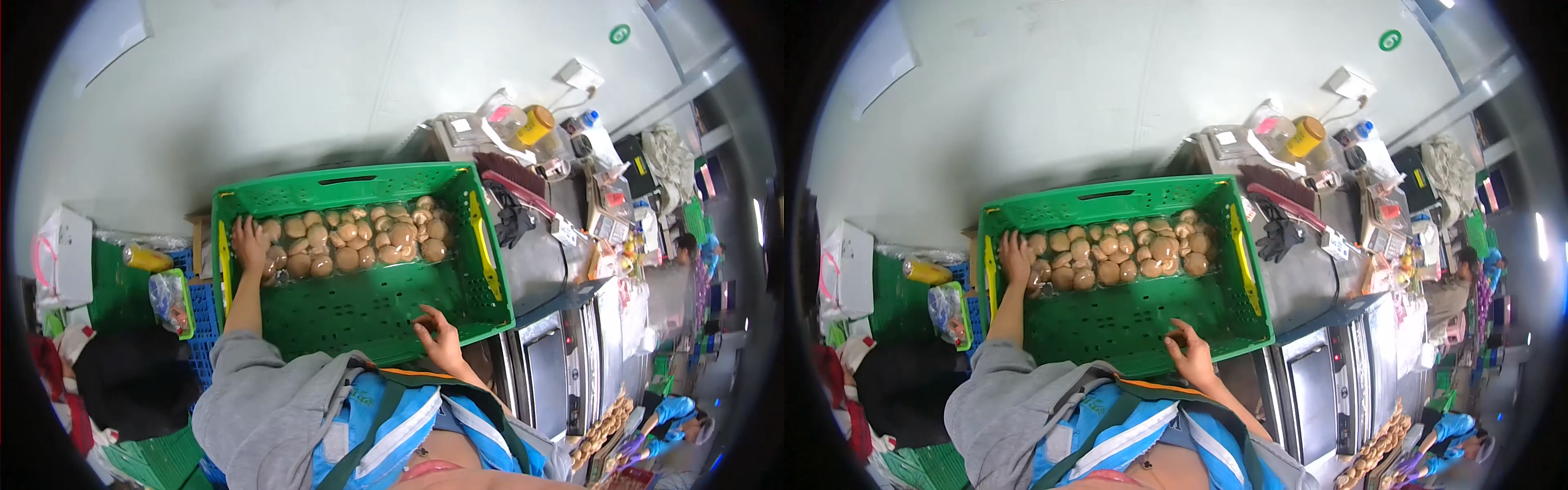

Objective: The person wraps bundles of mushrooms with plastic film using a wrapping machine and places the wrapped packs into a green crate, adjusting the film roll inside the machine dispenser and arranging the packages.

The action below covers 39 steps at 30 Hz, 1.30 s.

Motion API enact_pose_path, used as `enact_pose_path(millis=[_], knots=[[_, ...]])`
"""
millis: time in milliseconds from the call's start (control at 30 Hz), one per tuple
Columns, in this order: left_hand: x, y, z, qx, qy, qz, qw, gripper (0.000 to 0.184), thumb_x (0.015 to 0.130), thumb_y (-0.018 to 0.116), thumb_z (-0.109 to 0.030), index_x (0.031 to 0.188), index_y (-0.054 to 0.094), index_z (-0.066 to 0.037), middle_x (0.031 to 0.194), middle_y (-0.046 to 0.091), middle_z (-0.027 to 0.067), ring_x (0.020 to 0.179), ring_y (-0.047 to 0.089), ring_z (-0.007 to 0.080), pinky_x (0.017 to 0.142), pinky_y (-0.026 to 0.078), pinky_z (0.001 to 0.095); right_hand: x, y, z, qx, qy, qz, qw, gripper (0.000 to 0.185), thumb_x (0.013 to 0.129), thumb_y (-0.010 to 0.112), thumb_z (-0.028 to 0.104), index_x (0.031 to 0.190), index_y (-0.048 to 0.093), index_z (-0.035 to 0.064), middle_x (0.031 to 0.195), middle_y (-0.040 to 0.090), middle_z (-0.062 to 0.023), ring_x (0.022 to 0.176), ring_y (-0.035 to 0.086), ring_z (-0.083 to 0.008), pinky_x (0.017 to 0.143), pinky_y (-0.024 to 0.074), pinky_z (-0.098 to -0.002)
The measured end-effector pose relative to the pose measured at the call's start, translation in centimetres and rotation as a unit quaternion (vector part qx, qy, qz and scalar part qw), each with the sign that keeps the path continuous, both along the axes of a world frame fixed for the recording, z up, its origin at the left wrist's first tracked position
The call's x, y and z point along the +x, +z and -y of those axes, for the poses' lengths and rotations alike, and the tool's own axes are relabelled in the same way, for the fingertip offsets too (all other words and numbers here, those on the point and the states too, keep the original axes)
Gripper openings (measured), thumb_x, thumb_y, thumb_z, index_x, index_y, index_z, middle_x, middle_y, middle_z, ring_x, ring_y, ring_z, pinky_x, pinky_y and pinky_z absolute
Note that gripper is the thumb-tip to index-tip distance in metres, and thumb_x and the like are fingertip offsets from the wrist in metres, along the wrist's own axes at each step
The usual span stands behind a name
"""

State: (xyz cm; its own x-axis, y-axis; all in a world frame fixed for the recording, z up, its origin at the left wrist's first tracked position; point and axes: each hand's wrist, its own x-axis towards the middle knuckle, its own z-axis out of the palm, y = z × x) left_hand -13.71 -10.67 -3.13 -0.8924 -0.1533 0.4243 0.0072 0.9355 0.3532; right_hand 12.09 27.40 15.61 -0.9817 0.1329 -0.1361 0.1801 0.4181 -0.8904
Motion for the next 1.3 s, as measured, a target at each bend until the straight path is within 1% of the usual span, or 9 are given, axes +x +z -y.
enact_pose_path(millis=[200,233,300,400,500,667,767,1067,1300], knots=[[0.2,1.1,-3.6,-0.13,-0.194,0.087,0.969,0.027,0.081,0.054,-0.021,0.103,0.063,-0.006,0.11,0.059,0.0124,0.106,0.052,0.0313,0.092,0.041,0.0396,1.7,0.5,-0.6,0.061,-0.062,-0.185,0.979,0.021,0.083,0.059,0.007,0.103,0.058,0.0014,0.082,0.062,-0.0118,0.073,0.062,-0.0226,0.064,0.0487,-0.0331],[1.0,3.2,-5.1,0.033,-0.172,0.128,0.976,0.026,0.082,0.053,-0.019,0.099,0.064,-0.003,0.104,0.06,0.0145,0.1,0.055,0.0308,0.092,0.042,0.0391,2.9,0.7,-1.3,0.07,-0.091,-0.209,0.971,0.021,0.082,0.059,0.007,0.103,0.058,0.0019,0.082,0.062,-0.0121,0.073,0.062,-0.0239,0.064,0.0484,-0.0339],[1.5,4.3,-5.8,-0.022,-0.208,0.16,0.965,0.029,0.085,0.05,-0.02,0.101,0.061,0.001,0.105,0.059,0.019,0.096,0.056,0.0332,0.086,0.043,0.0418,6.5,0.8,-3.7,0.083,-0.165,-0.236,0.954,0.021,0.083,0.058,0.007,0.103,0.058,0.0026,0.082,0.062,-0.0125,0.074,0.061,-0.0255,0.065,0.0482,-0.0344],[-1.6,2.4,-7.4,-0.036,-0.208,-0.117,0.97,0.033,0.088,0.051,-0.02,0.112,0.054,0.003,0.106,0.057,0.0199,0.095,0.055,0.0351,0.084,0.045,0.042,13.4,-0.1,-6.9,0.105,-0.328,-0.249,0.905,0.02,0.084,0.058,0.008,0.103,0.057,0.0023,0.083,0.062,-0.0108,0.074,0.061,-0.0222,0.065,0.0484,-0.0315],[1.3,8.2,-21.1,0.287,-0.381,0.008,0.879,0.028,0.092,0.042,-0.007,0.117,0.051,0.003,0.106,0.058,0.0144,0.09,0.058,0.0254,0.082,0.047,0.0337,21.1,-0.5,-10.7,0.069,-0.536,-0.261,0.8,0.019,0.086,0.056,0.008,0.104,0.056,0.0006,0.083,0.062,-0.0072,0.075,0.06,-0.0124,0.068,0.0481,-0.0256],[15.9,20.2,-41.1,0.292,-0.669,0.129,0.671,0.016,0.09,0.043,0.001,0.1,0.055,0.004,0.096,0.058,0.0115,0.081,0.055,0.0178,0.075,0.046,0.0273,39.0,-1.2,-20.3,0.224,-0.745,-0.299,0.553,0.017,0.087,0.054,0.009,0.102,0.057,0.0002,0.087,0.061,-0.0086,0.081,0.057,-0.0142,0.073,0.0453,-0.027],[25.9,21.5,-48.3,0.309,-0.721,0.169,0.596,0.013,0.088,0.044,0.003,0.092,0.056,0.004,0.088,0.058,0.0095,0.075,0.054,0.0156,0.071,0.046,0.0265,52.3,-2.0,-27.7,0.135,-0.834,-0.289,0.45,0.026,0.089,0.052,0.016,0.109,0.056,-0.0011,0.102,0.059,-0.0076,0.089,0.054,-0.0131,0.078,0.0432,-0.028],[57.5,22.2,-61.9,0.251,-0.792,0.328,0.45,0.012,0.08,0.052,0.003,0.083,0.063,0.0,0.081,0.063,0.0097,0.072,0.061,0.0173,0.067,0.049,0.0278,65.0,-7.0,-49.6,0.471,-0.586,0.093,0.652,0.049,0.075,0.06,0.042,0.116,0.054,0.0163,0.118,0.051,-0.01,0.106,0.051,-0.0278,0.089,0.0364,-0.0426],[69.6,20.9,-68.4,0.039,-0.924,0.251,0.284,0.013,0.077,0.058,-0.006,0.087,0.065,-0.006,0.081,0.064,0.0085,0.077,0.062,0.0247,0.071,0.047,0.0348,67.7,-9.7,-48.9,0.399,-0.508,0.208,0.735,0.055,0.07,0.063,0.043,0.117,0.05,0.0156,0.12,0.048,-0.0073,0.097,0.053,-0.0231,0.083,0.0371,-0.041]])
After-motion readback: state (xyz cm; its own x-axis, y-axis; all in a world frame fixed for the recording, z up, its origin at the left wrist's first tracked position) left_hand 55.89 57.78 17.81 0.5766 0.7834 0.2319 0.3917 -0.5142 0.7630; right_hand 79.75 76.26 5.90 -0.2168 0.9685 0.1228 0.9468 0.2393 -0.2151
